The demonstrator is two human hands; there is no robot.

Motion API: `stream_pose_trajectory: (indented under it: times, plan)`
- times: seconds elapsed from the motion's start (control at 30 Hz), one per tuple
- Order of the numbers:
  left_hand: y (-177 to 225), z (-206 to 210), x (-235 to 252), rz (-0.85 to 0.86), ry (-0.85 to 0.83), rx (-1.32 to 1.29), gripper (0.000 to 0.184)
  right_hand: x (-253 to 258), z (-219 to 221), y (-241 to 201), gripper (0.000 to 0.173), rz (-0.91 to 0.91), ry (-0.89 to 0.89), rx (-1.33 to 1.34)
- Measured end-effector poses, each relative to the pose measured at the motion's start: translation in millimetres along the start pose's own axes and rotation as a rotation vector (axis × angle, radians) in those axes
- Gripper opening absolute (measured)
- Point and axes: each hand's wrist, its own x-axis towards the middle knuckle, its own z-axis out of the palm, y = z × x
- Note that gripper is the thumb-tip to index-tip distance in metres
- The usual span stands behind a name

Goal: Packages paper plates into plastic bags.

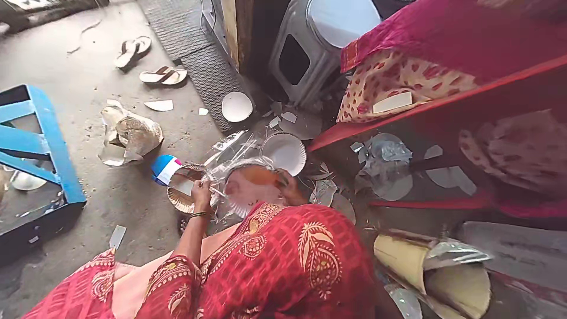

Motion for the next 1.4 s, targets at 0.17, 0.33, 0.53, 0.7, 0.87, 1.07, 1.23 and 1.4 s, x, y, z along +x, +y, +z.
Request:
stream_pose_trajectory:
  times: [0.17,0.33,0.53,0.7,0.87,1.07,1.23,1.4]
  plan:
    - [-27.8,-21.8,15.8,-0.046,-0.006,0.416,0.041,-1.7,-38.3,25.3,0.047,0.239,0.559,0.566]
    - [-43.5,-18.9,8.3,0.053,-0.122,0.584,0.044,24.0,-56.6,14.8,0.04,0.275,0.657,0.935]
    - [-38.3,-23.9,-0.3,0.071,-0.14,0.628,0.058,54.0,-47.3,-10.7,0.036,0.209,0.425,1.021]
    - [-1.8,-29.5,6.2,0.327,0.183,0.275,0.068,69.9,-43.2,-22.5,0.058,0.162,0.193,0.872]
    - [97.5,-5.1,-39.4,0.545,-0.495,-0.439,0.093,65.4,-23.5,-38.4,0.04,0.176,-0.02,0.818]
    - [111.9,13.5,-71.8,0.717,-0.569,-0.388,0.139,64.0,-7.1,-34.1,0.055,0.123,-0.109,0.68]
    - [100.2,11.7,-65.1,0.669,-0.48,-0.407,0.107,62.4,-2.8,-40.4,0.051,0.07,-0.004,0.765]
    - [85.1,7.4,-52.9,0.713,-0.506,-0.455,0.073,64.5,-21.8,-42.2,0.052,0.073,-0.026,0.745]
